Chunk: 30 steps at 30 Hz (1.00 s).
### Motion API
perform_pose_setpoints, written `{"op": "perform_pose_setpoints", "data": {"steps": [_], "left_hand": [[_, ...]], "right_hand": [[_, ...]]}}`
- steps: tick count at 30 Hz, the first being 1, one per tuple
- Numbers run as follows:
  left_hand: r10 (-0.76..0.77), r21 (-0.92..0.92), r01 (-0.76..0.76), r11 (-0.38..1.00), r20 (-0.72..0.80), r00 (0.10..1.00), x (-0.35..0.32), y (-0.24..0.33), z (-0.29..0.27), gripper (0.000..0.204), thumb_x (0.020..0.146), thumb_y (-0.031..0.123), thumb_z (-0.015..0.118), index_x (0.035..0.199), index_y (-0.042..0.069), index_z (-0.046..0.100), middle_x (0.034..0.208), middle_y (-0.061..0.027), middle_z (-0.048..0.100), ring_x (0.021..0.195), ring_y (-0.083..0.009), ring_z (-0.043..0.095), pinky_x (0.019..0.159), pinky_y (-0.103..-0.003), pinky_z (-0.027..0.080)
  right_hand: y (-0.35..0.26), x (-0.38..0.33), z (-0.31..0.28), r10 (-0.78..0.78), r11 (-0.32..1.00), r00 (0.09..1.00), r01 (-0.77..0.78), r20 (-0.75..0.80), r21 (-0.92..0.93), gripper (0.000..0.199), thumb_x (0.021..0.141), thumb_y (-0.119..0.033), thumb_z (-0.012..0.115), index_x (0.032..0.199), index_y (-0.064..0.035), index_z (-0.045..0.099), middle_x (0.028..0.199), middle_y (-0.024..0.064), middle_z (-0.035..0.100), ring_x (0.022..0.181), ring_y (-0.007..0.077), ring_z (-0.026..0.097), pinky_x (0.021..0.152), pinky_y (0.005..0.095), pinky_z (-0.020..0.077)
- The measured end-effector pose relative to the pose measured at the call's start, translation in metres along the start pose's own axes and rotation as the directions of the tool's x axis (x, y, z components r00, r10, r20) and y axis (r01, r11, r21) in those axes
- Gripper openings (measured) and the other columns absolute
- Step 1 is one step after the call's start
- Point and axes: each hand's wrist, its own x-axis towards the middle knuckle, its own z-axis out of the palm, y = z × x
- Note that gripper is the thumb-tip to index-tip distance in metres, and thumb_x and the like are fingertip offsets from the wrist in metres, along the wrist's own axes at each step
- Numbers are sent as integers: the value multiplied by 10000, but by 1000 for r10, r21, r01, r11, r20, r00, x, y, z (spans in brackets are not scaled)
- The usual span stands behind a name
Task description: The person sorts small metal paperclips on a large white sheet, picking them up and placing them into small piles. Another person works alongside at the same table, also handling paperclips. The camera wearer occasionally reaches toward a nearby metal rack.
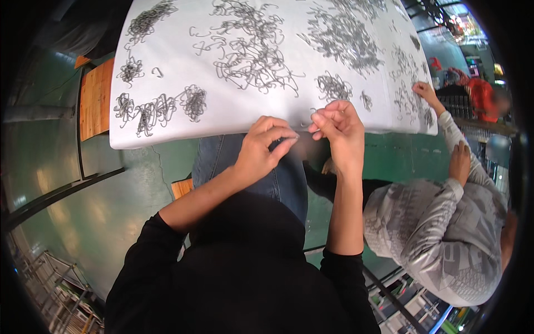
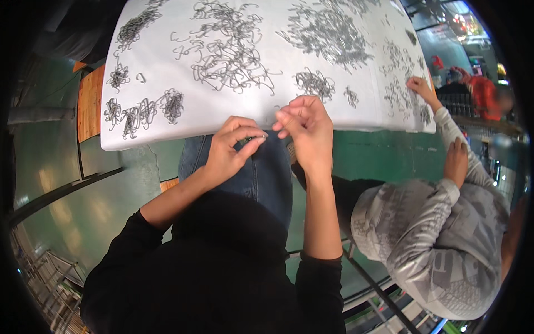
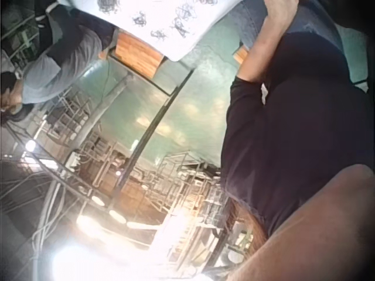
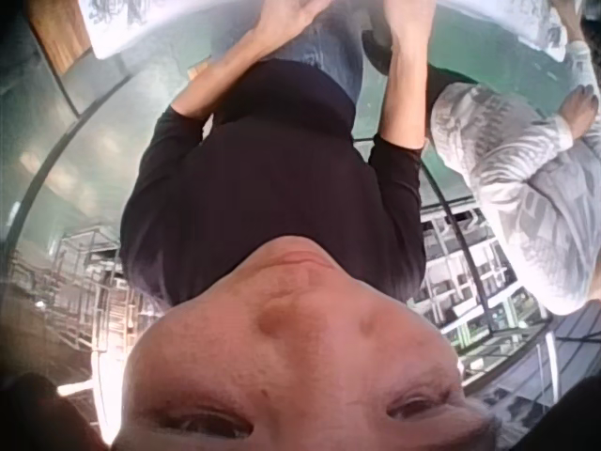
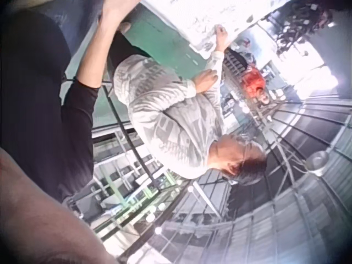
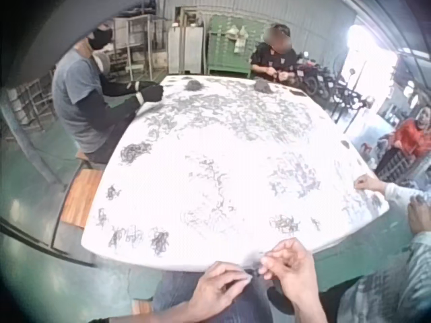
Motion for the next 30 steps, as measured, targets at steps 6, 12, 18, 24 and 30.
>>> {"op": "perform_pose_setpoints", "data": {"steps": [6,12,18,24,30], "left_hand": [[-32,-5,32,999,31,999,1,9,8,136,781,51,723,914,76,715,935,-39,626,881,-213,581,766,-323,474],[-44,-8,44,999,59,997,7,10,14,143,792,39,711,930,73,728,956,-46,637,884,-193,594,757,-309,485],[-44,42,41,998,64,997,11,6,23,149,772,65,732,918,96,727,926,-8,636,873,-187,589,800,-329,447],[184,218,-200,955,94,978,19,0,28,153,737,74,753,877,120,710,906,21,627,850,-163,580,813,-334,397],[256,63,-270,961,176,950,39,-6,23,190,757,68,729,945,89,714,955,-56,641,871,-253,585,813,-369,455]], "right_hand": [[-2,-38,-6,95,995,993,-93,-68,29,208,836,40,670,969,3,514,807,120,649,643,144,645,562,239,517],[7,-32,-14,102,995,989,-101,-107,14,199,840,33,672,924,-9,496,784,112,648,645,136,647,566,240,519],[15,-38,-9,15,997,970,6,-242,83,222,843,40,673,898,-24,467,805,122,643,653,135,646,586,241,526],[24,-45,-5,-74,986,923,126,-379,113,242,845,61,668,889,-32,449,856,130,637,669,135,644,607,248,535],[39,-54,1,-516,854,775,431,-365,-293,228,843,57,672,827,-28,462,836,142,665,695,139,653,620,254,549]]}}
